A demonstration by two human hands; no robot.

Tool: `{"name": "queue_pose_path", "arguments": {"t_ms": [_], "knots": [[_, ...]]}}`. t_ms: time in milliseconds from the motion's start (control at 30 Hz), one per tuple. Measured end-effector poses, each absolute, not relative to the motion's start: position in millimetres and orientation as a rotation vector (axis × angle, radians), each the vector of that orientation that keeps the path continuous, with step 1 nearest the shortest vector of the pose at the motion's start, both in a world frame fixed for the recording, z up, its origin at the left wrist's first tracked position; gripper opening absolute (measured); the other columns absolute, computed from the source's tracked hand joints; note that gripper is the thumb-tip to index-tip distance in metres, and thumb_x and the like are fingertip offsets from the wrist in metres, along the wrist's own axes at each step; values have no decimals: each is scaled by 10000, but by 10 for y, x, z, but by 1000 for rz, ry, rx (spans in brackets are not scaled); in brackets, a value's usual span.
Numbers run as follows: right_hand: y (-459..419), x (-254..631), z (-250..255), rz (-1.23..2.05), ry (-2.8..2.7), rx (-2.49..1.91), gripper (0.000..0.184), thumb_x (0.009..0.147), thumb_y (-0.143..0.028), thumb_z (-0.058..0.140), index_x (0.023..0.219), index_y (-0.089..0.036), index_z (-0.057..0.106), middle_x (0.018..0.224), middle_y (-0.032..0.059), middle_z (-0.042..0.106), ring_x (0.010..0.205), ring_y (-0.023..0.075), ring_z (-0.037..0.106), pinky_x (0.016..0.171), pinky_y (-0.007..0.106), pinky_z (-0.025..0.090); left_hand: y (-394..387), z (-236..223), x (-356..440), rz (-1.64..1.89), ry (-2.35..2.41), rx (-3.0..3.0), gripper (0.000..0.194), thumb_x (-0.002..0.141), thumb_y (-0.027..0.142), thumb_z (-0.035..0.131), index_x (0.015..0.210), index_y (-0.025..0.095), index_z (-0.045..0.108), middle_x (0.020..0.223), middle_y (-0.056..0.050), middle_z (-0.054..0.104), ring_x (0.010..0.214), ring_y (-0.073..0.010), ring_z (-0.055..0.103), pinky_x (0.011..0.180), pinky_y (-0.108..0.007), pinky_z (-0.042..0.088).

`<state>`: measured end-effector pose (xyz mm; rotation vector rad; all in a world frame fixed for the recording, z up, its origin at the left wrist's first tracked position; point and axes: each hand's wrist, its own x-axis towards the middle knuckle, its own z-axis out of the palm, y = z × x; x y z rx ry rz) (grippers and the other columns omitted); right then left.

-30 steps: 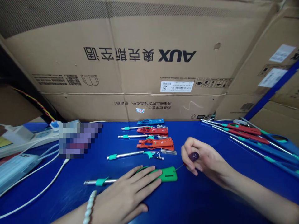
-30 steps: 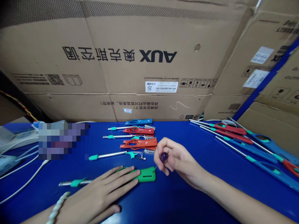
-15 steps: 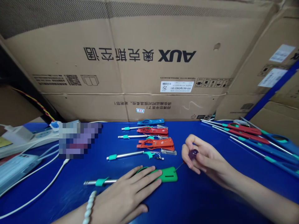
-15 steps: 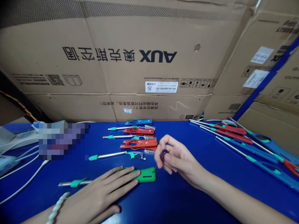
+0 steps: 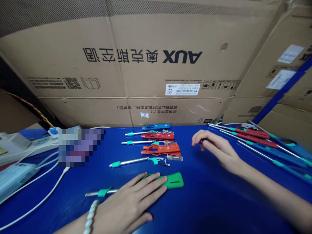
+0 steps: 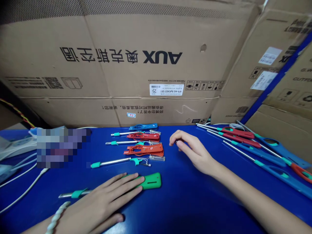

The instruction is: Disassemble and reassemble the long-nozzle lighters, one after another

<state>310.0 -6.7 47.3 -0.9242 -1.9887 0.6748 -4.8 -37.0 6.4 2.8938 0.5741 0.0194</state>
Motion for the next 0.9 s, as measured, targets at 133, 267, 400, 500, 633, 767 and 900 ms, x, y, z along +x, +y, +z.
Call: {"name": "queue_pose_path", "arguments": {"t_ms": [133,267,400,500,633,767,900], "knots": [[147,3211,295,246,-2478,-1229,176,957,-229,380,881,-185,532,883,62,587,819,205,543,764,349,415,-371,83,-53,82,567,2881,657,959,298,474,1495,263,96,1531,-20,206,1402,-239,235,1144,-446,246],[205,3229,160,-61,-2681,-1376,106,925,-202,439,877,-184,533,958,63,599,806,212,570,777,383,403,-371,98,-49,103,565,2891,652,955,284,480,1494,257,113,1525,-22,226,1398,-239,249,1139,-437,259],[57,3106,211,-233,-2612,-1361,123,935,-183,425,948,-172,547,990,89,601,846,223,579,777,380,387,-364,89,-49,84,552,2909,649,958,295,475,1494,242,114,1531,-21,200,1402,-241,235,1138,-441,262],[-124,2936,250,9,-2635,-1194,119,945,-190,428,921,-184,544,909,56,605,807,190,563,783,346,390,-365,75,-51,74,555,2918,651,957,299,476,1494,234,113,1534,-19,188,1405,-244,228,1134,-445,268],[-294,2745,178,365,-2688,-1088,56,939,-187,464,911,-195,512,900,30,593,783,165,532,733,287,406,-372,65,-54,105,554,2910,649,950,287,489,1491,235,135,1529,-25,210,1401,-243,237,1132,-447,273],[-327,2675,48,390,-2670,-1123,125,953,-151,407,870,-190,492,864,28,577,734,156,518,686,269,409,-368,65,-56,104,550,2892,641,953,281,481,1491,244,134,1526,-26,220,1401,-239,237,1141,-451,250],[-326,2673,-51,219,-2709,-1119,161,943,-108,372,873,-180,497,861,44,579,721,171,520,706,290,415,-364,78,-55,54,554,2871,634,960,285,465,1492,254,120,1531,-12,200,1408,-233,218,1148,-457,232]]}}
